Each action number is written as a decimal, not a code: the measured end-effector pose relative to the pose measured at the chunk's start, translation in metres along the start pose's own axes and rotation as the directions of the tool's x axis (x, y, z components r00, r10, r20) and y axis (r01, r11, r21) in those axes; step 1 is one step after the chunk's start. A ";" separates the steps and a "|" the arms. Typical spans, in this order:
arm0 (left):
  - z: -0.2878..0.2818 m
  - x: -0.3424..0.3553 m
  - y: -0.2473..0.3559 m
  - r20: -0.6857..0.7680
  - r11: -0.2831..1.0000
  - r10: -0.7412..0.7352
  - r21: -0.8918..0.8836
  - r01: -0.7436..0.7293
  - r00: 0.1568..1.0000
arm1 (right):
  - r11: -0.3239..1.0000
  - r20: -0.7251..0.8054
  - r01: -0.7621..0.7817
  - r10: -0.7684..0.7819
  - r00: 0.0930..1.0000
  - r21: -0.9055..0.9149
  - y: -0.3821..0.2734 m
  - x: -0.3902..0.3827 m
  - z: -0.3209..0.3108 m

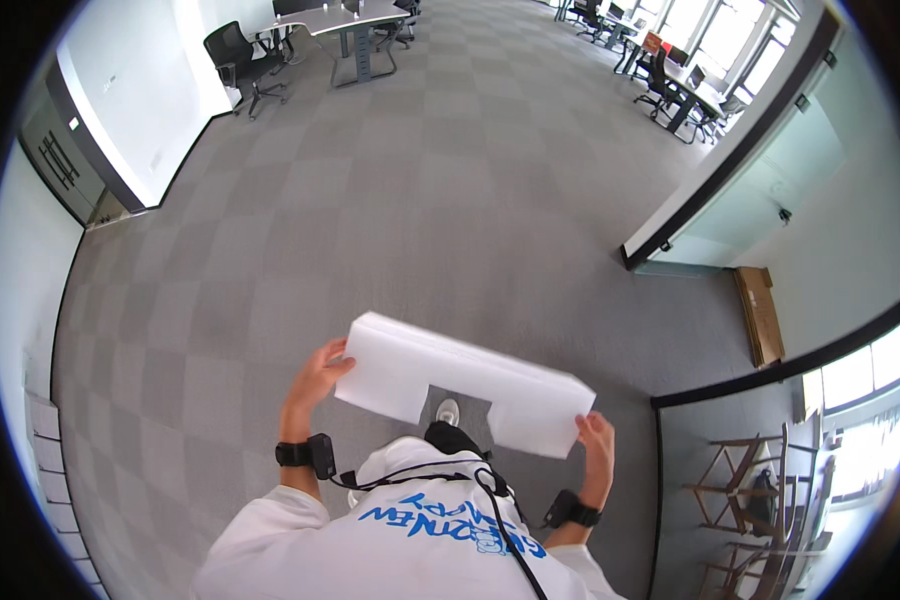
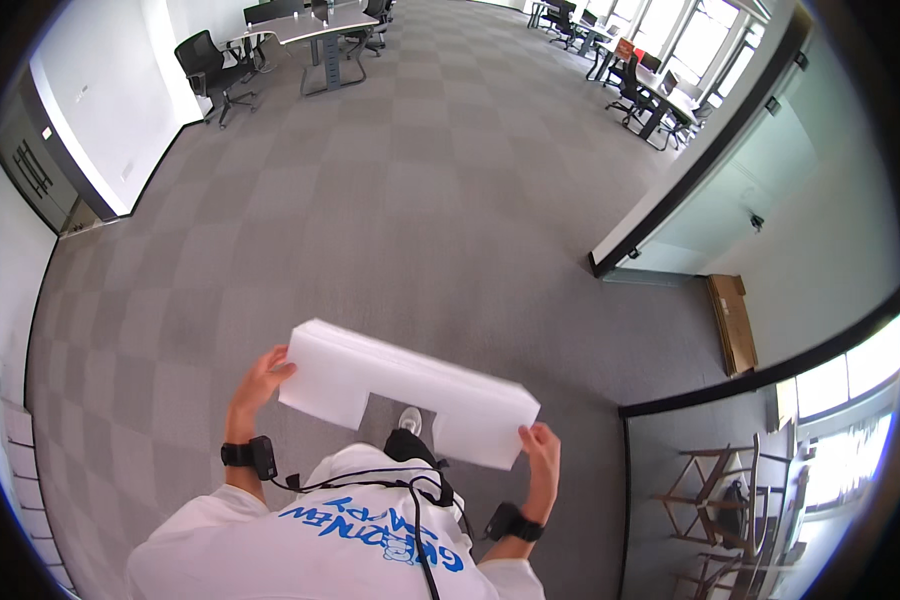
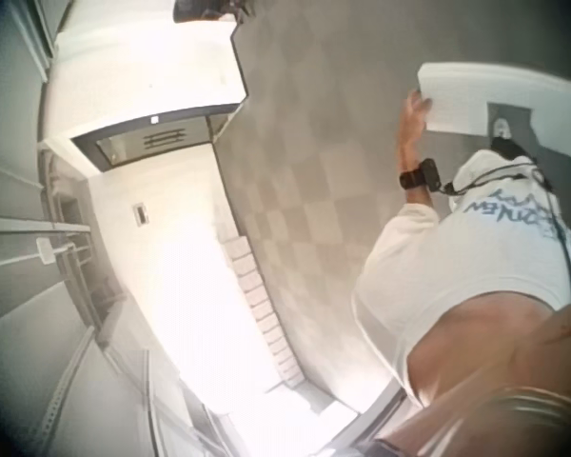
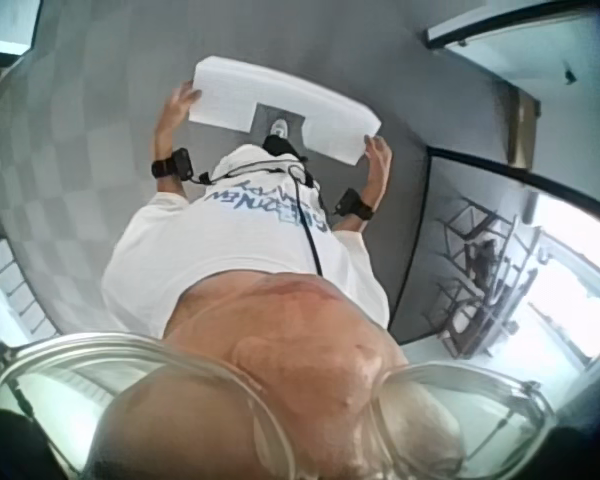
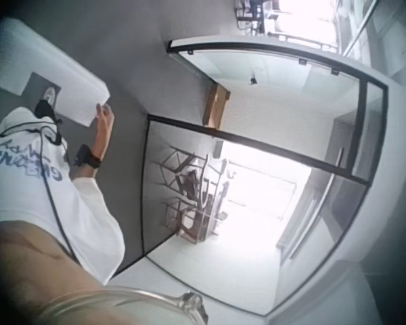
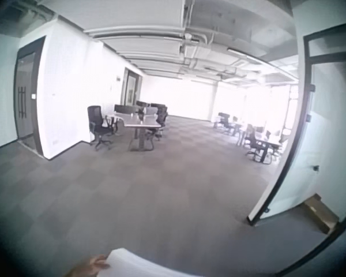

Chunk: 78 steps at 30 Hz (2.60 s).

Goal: The person carries a piece of white packing foam from a wooden shelf in a meeting room, walks across an office space to a side room, and places it on top of a stack of similar foam pieces on a counter. The person then returns to the meeting room to repeat the process with another piece of foam.

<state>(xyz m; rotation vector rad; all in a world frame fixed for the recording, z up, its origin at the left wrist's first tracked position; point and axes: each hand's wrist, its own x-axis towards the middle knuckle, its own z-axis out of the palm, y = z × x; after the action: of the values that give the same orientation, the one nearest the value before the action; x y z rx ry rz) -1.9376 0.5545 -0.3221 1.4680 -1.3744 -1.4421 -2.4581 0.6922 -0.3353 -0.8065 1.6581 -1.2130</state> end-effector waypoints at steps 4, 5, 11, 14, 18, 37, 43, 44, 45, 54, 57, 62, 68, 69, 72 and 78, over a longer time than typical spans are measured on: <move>-0.049 0.094 0.052 -0.109 0.832 0.496 -0.223 -0.508 0.861 | 0.889 0.050 0.362 -0.390 0.919 0.280 -0.128 0.159 0.067; -0.055 0.115 0.069 -0.126 0.836 0.498 -0.192 -0.513 0.858 | 0.862 0.035 0.403 -0.434 0.900 0.308 -0.137 0.201 0.069; -0.097 0.330 0.066 -0.211 0.780 0.557 -0.198 -0.594 0.803 | 0.854 0.092 0.432 -0.474 0.875 0.292 -0.196 0.476 0.141; -0.089 0.439 0.125 -0.288 0.939 0.134 -0.270 -0.215 0.948 | 0.904 0.111 0.357 -0.389 0.914 0.235 -0.239 0.548 0.193; -0.088 0.591 0.204 -0.201 0.910 0.216 -0.314 -0.272 0.955 | 0.787 -0.077 0.341 -0.353 0.932 0.514 -0.263 0.651 0.174; -0.148 1.222 0.400 -0.282 0.847 0.311 -0.352 -0.399 0.908 | 0.865 0.040 0.342 -0.382 0.923 0.368 -0.492 1.339 0.341; -0.162 1.474 0.428 -0.401 0.945 0.117 -0.237 -0.226 0.909 | 0.867 0.217 0.284 -0.395 0.893 0.409 -0.567 1.566 0.436; -0.165 1.520 0.440 -0.373 0.914 0.090 -0.337 -0.225 0.923 | 0.861 0.194 0.299 -0.404 0.894 0.411 -0.574 1.596 0.447; -0.159 1.560 0.456 -0.337 0.871 0.058 -0.443 -0.212 0.940 | 0.850 0.135 0.253 -0.349 0.927 0.462 -0.582 1.619 0.452; -0.134 1.911 0.612 -0.001 0.990 0.096 0.105 -0.095 0.995 | 0.962 -0.050 0.238 -0.233 0.971 0.132 -0.635 1.832 0.449; -0.123 2.028 0.622 0.007 0.992 -0.073 0.106 0.072 0.997 | 0.999 -0.126 0.022 -0.027 0.992 -0.042 -0.646 1.947 0.456; -0.125 2.163 0.664 -0.139 0.989 0.096 -0.102 -0.111 0.986 | 0.900 -0.028 0.306 -0.314 0.949 0.310 -0.774 2.133 0.491; -0.146 2.384 0.663 -0.318 0.946 0.098 -0.263 -0.187 0.943 | 0.803 -0.058 0.448 -0.464 0.884 0.393 -0.864 2.417 0.498; -0.138 2.434 0.676 -0.275 0.947 0.106 -0.266 -0.182 0.955 | 0.808 -0.102 0.492 -0.487 0.867 0.326 -0.878 2.452 0.501; -0.106 2.568 0.748 -0.234 0.899 0.220 -0.328 -0.290 0.947 | 0.801 -0.114 0.561 -0.549 0.828 0.211 -0.924 2.572 0.534; -0.060 2.839 0.866 -0.062 0.831 0.330 -0.454 -0.321 0.942 | 0.643 -0.442 0.566 -0.366 0.819 0.516 -0.962 2.739 0.508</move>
<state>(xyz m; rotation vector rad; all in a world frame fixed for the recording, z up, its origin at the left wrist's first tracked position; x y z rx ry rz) -2.5233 -2.3551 -0.2701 0.8697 -1.1221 -1.4304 -3.0375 -2.1964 -0.2547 -0.6508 1.1222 -2.2177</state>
